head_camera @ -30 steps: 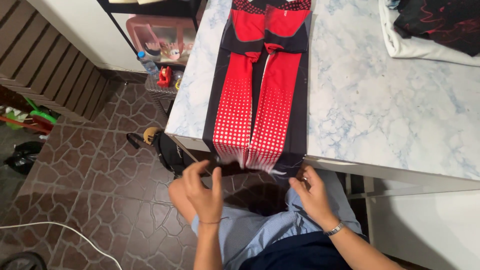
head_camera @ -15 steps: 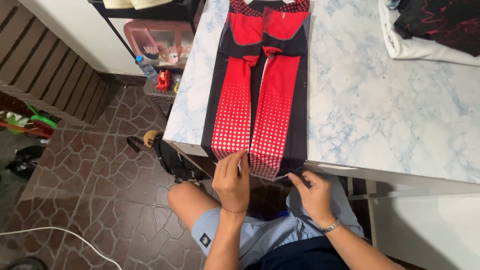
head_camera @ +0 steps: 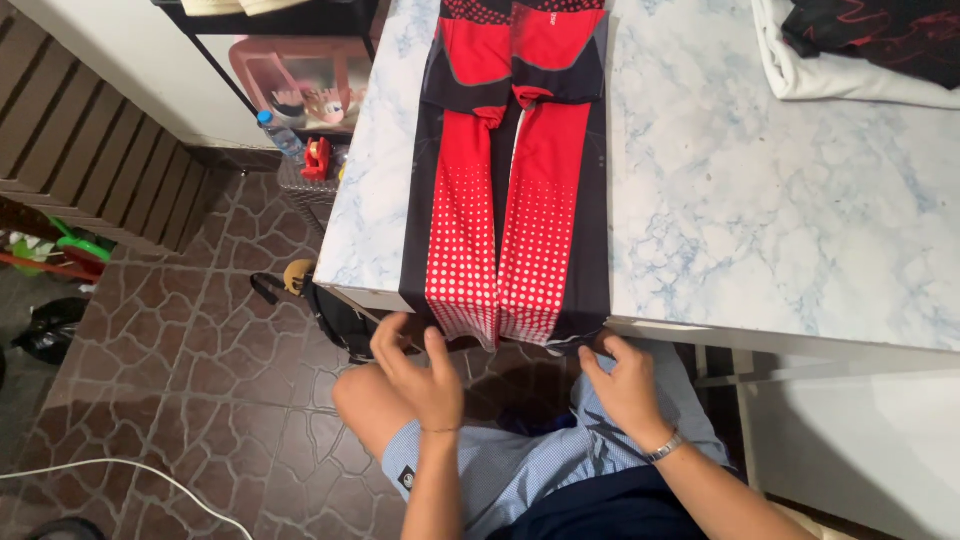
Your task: The person folds sports jerseys and shirts on a marble-topped table. They smooth each garment flat, fold the sleeves and sides inward, then fold the body over, setting each finished folded shirt aside and laying out the next one.
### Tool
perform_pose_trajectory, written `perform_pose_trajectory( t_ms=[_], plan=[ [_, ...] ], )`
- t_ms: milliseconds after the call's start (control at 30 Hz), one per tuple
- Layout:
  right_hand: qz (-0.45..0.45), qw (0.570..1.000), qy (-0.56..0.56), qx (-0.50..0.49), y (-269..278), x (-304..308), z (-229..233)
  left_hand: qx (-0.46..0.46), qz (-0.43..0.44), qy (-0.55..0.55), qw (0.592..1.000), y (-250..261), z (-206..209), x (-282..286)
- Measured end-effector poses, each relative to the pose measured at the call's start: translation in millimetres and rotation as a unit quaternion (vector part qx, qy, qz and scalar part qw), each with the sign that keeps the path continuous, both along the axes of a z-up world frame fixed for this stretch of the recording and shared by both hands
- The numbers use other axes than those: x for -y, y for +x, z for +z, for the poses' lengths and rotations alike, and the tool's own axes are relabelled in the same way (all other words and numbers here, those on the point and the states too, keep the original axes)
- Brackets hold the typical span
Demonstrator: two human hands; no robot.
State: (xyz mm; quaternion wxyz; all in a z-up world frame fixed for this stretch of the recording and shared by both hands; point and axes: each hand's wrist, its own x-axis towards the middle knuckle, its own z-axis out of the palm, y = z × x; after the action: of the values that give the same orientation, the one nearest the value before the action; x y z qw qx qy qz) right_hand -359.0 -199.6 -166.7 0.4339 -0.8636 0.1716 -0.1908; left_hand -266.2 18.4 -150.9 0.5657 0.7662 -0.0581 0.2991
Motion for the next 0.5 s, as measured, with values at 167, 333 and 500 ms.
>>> perform_pose_trajectory(
  t_ms=[167,333,500],
  plan=[
    [0.08,0.989,-0.089,-0.084,-5.2,3.9,34.7,-0.116,-0.087,-0.043,0.988,16.4,-16.5,-33.5],
    [0.122,0.937,-0.139,-0.295,-9.0,8.1,71.0,-0.209,-0.237,-0.074,0.946,15.6,-7.7,-44.1],
    [0.154,0.962,-0.097,-0.206,-18.6,12.5,89.7,-0.265,-0.103,0.19,0.94,-1.2,36.2,-25.6]
  ],
)
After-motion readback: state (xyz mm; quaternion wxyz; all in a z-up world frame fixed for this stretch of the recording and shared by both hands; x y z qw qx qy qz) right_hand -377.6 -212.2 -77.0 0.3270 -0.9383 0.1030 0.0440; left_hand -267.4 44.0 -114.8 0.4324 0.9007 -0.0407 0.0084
